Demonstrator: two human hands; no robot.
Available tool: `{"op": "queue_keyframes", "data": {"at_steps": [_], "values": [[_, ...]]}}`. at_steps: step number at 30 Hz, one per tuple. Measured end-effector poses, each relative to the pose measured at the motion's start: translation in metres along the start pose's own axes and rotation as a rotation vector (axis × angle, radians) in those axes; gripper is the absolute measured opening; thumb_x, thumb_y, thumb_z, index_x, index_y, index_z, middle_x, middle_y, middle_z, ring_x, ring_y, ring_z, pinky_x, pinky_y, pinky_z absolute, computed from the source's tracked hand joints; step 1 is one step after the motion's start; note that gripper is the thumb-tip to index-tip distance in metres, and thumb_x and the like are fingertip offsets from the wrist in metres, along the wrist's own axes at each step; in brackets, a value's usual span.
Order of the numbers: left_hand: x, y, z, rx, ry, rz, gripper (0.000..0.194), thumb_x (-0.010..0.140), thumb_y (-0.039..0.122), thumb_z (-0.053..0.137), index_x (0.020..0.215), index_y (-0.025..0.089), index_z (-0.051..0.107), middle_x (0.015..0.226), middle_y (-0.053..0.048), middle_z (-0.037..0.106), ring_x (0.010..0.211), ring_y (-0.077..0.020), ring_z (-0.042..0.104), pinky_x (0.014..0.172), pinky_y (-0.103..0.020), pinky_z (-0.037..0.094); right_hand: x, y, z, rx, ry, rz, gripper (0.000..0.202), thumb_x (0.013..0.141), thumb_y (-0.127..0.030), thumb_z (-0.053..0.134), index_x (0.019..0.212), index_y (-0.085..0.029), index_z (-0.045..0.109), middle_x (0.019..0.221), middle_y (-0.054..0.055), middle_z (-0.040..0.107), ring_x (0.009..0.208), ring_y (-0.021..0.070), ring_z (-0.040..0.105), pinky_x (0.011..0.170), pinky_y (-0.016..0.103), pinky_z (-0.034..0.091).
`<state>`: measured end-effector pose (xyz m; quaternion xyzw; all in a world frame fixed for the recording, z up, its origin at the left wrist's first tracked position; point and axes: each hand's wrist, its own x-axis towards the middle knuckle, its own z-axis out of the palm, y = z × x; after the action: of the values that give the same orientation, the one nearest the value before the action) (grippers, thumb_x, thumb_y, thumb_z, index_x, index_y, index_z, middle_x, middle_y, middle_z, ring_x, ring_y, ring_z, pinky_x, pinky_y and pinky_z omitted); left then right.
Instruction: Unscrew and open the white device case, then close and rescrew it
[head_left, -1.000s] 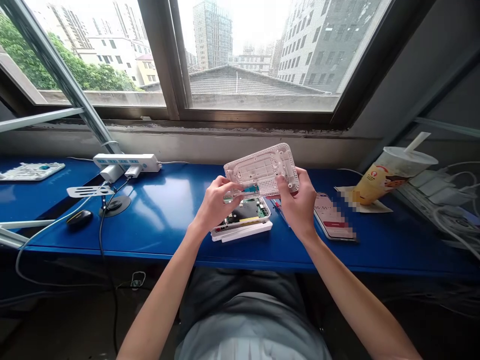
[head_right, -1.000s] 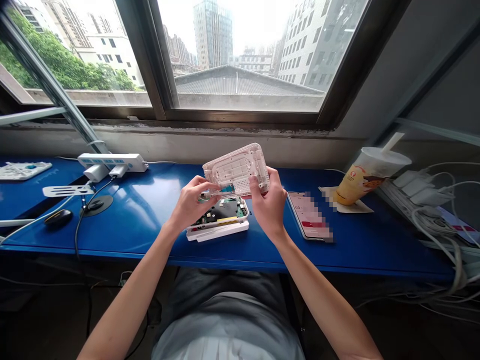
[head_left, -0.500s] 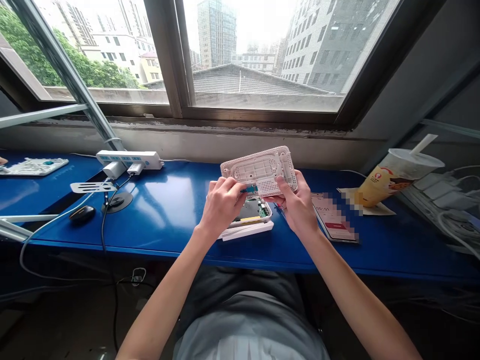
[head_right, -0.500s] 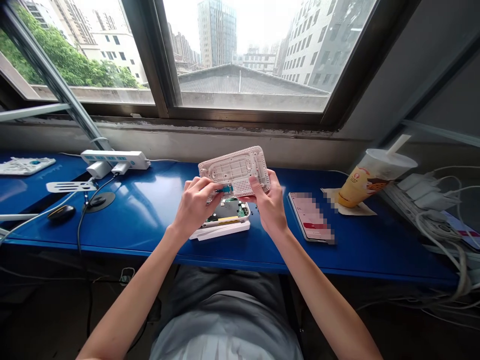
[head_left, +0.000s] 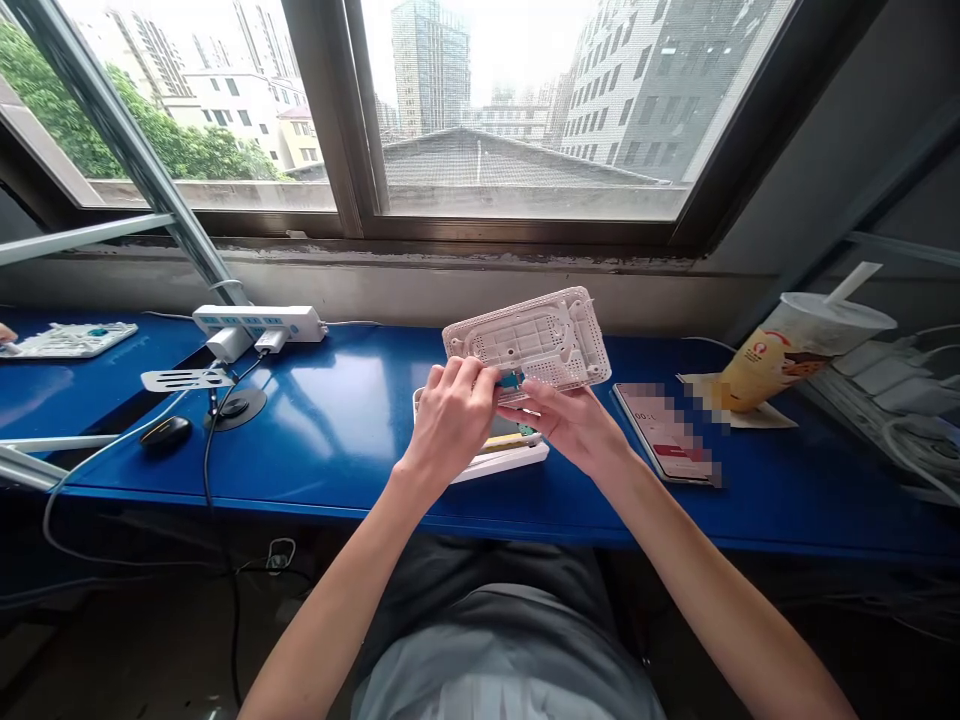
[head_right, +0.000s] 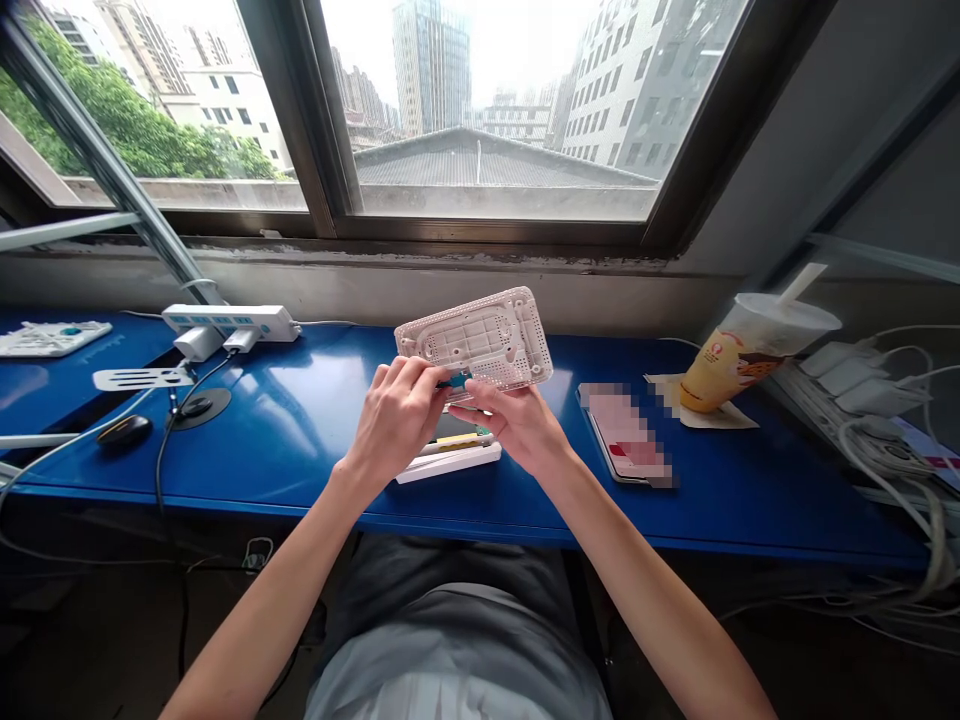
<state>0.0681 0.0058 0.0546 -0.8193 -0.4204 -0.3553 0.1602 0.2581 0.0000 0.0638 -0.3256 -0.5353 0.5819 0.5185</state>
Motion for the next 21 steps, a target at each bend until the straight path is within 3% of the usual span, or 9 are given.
{"op": "queue_keyframes", "data": {"at_steps": [5, 13, 21], "values": [[0.000, 0.008, 0.005, -0.037, -0.019, -0.037, 0.016, 0.109, 0.025, 0.052, 0.112, 0.018, 0.066, 0.109, -0.012, 0.070, 0.100, -0.0277, 0.066, 0.084, -0.040, 0.050, 0.001, 0.007, -0.002, 0.039, 0.078, 0.004, 0.042, 0.081, -0.038, 0.090, 0.120, -0.028, 0.077, 0.123, 0.004, 0.080, 0.110, 0.0284, 0.079, 0.102, 0.052, 0.066], [0.001, 0.018, 0.006, 0.067, -0.055, -0.023, 0.015, 0.104, 0.011, 0.053, 0.106, 0.015, 0.067, 0.103, -0.011, 0.070, 0.093, -0.0264, 0.067, 0.080, -0.037, 0.054, -0.002, 0.006, 0.004, 0.033, 0.212, -0.043, 0.047, 0.073, -0.034, 0.096, 0.116, -0.025, 0.079, 0.117, 0.006, 0.081, 0.107, 0.0302, 0.079, 0.082, 0.040, 0.073], [0.006, 0.018, 0.018, -0.006, 0.030, -0.009, 0.026, 0.100, 0.001, 0.049, 0.111, 0.013, 0.068, 0.105, -0.012, 0.072, 0.098, -0.0269, 0.067, 0.088, -0.040, 0.056, -0.006, 0.005, 0.015, 0.037, 0.359, -0.168, 0.052, 0.074, -0.030, 0.095, 0.123, -0.025, 0.077, 0.114, 0.005, 0.082, 0.102, 0.0302, 0.080, 0.078, 0.039, 0.072]]}}
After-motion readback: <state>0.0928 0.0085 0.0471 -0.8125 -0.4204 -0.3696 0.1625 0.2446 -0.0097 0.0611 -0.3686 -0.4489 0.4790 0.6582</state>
